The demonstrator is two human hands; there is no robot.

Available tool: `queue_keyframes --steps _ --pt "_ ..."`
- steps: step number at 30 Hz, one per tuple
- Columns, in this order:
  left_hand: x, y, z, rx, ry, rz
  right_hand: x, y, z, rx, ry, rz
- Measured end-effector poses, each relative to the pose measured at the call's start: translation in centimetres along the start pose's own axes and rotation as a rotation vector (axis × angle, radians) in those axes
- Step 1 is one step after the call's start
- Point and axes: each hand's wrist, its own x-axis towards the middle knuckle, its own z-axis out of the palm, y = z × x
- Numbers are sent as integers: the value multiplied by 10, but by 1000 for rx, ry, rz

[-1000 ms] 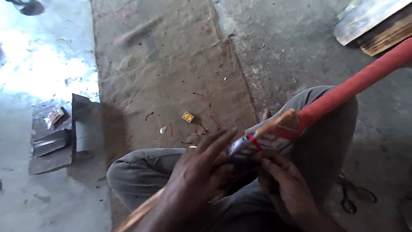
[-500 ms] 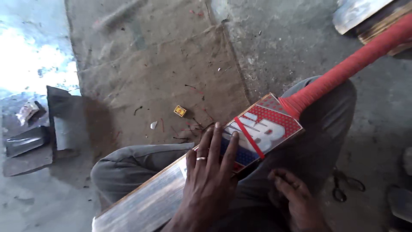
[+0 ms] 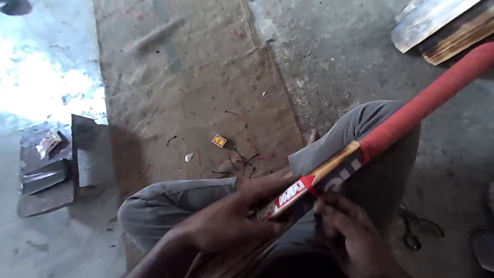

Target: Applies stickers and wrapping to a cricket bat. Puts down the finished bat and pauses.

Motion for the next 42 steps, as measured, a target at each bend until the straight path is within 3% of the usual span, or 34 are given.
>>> queue_keyframes --steps 2,5,8,11,15,19,24,31,35,39,40,42 --pt "-9 6 4 285 287 69 12 -2 5 21 22 21" --pt "-18 9 53 987 856 68 24 -9 18 47 61 68" --pt "-2 -11 113 1371 934 -45 31 -13 29 55 123 102" --pt "18 -45 113 1547 972 -47 17 -14 22 -34 139 119" --pt "14 -39 100 1508 916 -16 -25 -1 -3 -185 188 110" --pt "15 -40 99 1506 895 6 -46 12 -17 -78 212 95" --pt "13 -30 91 1453 809 22 -43 28 -28 51 156 155" --pt "9 -14 80 1377 745 50 -38 31 -28 144 102 69" --pt "-6 10 57 1112 542 81 -31 10 -10 33 20 37" --pt "-11 15 27 519 195 82 -17 2 0 17 -18 -3" --pt "-9 13 23 441 186 64 -12 3 1 4 8 5" --pt "-9 8 25 639 383 61 3 9 1 -26 78 35"
